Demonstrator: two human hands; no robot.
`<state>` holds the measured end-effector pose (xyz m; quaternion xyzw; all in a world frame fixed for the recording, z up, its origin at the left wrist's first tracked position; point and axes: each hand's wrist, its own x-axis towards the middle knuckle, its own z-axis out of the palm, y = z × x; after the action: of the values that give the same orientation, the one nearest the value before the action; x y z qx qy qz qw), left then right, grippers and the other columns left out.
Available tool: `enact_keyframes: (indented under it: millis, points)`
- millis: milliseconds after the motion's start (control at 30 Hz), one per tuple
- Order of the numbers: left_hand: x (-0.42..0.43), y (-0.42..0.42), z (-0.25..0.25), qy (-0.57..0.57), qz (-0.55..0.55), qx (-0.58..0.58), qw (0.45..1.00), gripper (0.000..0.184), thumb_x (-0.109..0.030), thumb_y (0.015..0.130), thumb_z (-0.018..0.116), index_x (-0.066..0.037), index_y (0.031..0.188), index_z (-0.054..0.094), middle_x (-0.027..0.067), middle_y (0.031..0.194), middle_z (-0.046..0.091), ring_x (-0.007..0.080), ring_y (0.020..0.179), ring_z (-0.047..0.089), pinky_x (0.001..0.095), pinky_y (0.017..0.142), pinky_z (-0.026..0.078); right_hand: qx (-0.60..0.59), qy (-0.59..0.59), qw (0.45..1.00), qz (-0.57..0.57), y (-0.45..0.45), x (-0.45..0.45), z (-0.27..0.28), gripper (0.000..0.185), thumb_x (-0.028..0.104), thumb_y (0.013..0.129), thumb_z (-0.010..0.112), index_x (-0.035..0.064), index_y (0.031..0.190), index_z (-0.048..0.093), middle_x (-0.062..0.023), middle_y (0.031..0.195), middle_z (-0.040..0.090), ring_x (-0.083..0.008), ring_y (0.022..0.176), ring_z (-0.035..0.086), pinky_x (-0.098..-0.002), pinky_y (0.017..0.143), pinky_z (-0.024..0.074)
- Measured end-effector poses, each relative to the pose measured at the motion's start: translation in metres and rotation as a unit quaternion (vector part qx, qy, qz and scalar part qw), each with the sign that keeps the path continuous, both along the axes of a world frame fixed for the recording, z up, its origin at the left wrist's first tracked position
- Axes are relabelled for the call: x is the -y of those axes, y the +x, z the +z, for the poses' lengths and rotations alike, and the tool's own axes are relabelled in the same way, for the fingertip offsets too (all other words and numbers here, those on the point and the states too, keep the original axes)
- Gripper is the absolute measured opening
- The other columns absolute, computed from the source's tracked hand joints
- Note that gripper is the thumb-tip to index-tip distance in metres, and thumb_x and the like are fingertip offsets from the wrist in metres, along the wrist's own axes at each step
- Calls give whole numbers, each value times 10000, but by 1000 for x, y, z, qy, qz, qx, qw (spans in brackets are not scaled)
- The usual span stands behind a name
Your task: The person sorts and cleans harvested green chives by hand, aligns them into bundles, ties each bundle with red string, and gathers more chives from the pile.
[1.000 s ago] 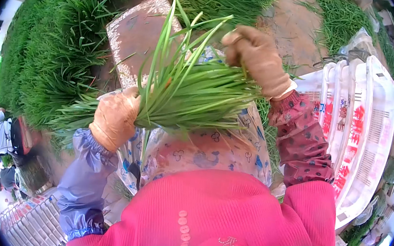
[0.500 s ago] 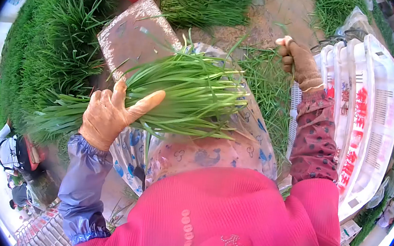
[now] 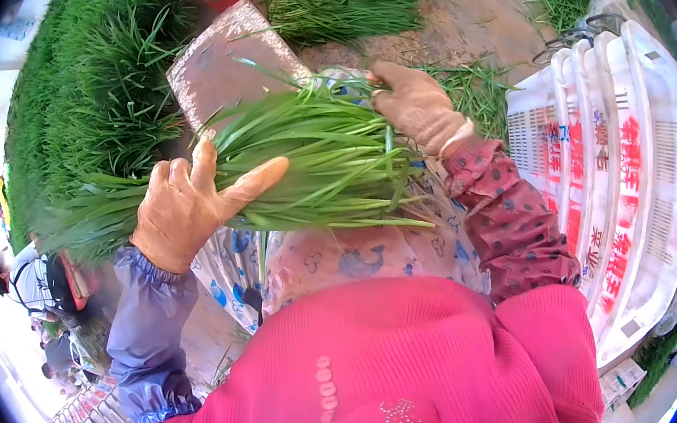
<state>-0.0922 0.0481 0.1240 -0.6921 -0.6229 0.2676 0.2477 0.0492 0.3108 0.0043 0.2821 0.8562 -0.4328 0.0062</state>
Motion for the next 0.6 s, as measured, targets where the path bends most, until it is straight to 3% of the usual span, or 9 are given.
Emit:
enact_keyframes:
  millis: [67,133,233,367,433,467,500,533,600]
  points:
    - [8,-2,-3,24,-12,32,999,941,65,764,545,-505,1452,248,124,1018,562,155,593,446,281,564,452,20,41,999,5,15,-13,-24,242,183,860,557,66,1068,598,-205,978,646,-387,907,616,-422,769,476]
    - [17,-2,-4,5,-7,20,1000,903,20,781,564,-505,1448,255,126,1021,559,163,602,454,284,571,454,18,99,994,-28,39,-33,-66,216,151,860,546,73,1053,604,-199,976,646,-384,901,617,-432,767,473]
    - [27,-2,-9,52,-12,45,998,863,-31,800,583,-504,1446,260,130,1023,558,167,612,458,296,577,458,153,168,974,6,75,-72,-96,248,172,855,574,61,1073,611,-184,1041,647,-364,982,609,-425,839,479]
    - [28,2,2,16,-15,37,999,806,-81,843,597,-505,1441,263,136,1023,555,185,643,462,310,581,460,317,247,915,24,58,-75,-45,372,249,870,612,85,1204,597,-171,1157,628,-353,1098,575,-400,946,462]
    - [26,2,2,26,-32,33,999,768,-154,874,623,-503,1444,244,141,1020,554,201,658,465,312,577,455,-76,348,934,-9,42,-68,-56,435,309,896,611,112,1281,562,-174,1194,614,-330,1122,578,-407,967,453]
    - [23,2,5,21,-38,36,998,768,-154,874,623,-503,1444,244,141,1020,554,201,658,465,312,577,455,-157,198,967,41,19,-41,13,402,319,913,603,97,1248,585,-154,1208,614,-294,1116,593,-394,968,458]
    - [18,3,10,14,-42,39,998,754,-165,870,631,-506,1435,266,147,1031,554,200,657,466,312,576,451,-288,139,942,103,-1,-33,27,365,300,926,593,84,1220,606,-139,1205,620,-274,1101,602,-367,953,468]
    - [13,3,12,10,-49,42,998,740,-176,867,639,-509,1426,287,153,1041,555,199,656,466,312,575,448,-228,-105,961,117,-15,-13,58,337,277,920,604,76,1190,631,-137,1182,635,-263,1094,604,-338,932,474]
    - [8,-2,13,34,-81,79,993,696,-160,858,631,-515,1390,356,169,1070,555,199,655,471,310,574,440,-362,-100,892,252,-51,12,65,379,411,909,557,87,1057,686,-140,945,694,-288,963,639,-360,837,500]
